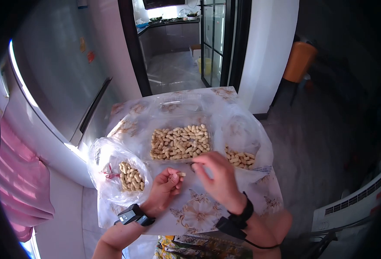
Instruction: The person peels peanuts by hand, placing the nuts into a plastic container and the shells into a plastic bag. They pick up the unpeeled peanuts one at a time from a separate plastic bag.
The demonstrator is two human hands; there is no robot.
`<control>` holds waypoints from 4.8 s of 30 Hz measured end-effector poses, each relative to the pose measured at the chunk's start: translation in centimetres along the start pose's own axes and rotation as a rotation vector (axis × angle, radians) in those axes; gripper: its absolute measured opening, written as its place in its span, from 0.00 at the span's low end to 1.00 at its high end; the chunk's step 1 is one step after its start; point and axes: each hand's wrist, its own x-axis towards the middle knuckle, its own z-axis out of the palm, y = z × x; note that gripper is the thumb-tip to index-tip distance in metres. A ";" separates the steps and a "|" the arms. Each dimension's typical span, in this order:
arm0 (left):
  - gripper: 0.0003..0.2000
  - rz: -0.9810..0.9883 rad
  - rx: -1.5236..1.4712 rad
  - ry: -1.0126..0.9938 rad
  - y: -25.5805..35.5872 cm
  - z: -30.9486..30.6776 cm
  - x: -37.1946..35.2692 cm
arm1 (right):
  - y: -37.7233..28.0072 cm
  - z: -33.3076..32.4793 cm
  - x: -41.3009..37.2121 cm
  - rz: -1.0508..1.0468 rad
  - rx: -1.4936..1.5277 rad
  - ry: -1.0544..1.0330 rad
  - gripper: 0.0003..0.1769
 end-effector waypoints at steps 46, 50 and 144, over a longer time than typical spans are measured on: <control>0.03 0.001 -0.130 0.063 0.5 0.1 0.4 | 3.9 5.0 -2.7 0.180 0.492 -0.212 0.11; 0.12 0.007 -0.163 -0.005 0.9 0.2 0.6 | 3.9 5.3 -2.7 0.107 0.468 -0.113 0.11; 0.12 -0.010 -0.106 -0.166 0.2 0.0 -0.3 | 1.0 -4.8 -1.9 -0.024 -0.230 0.076 0.11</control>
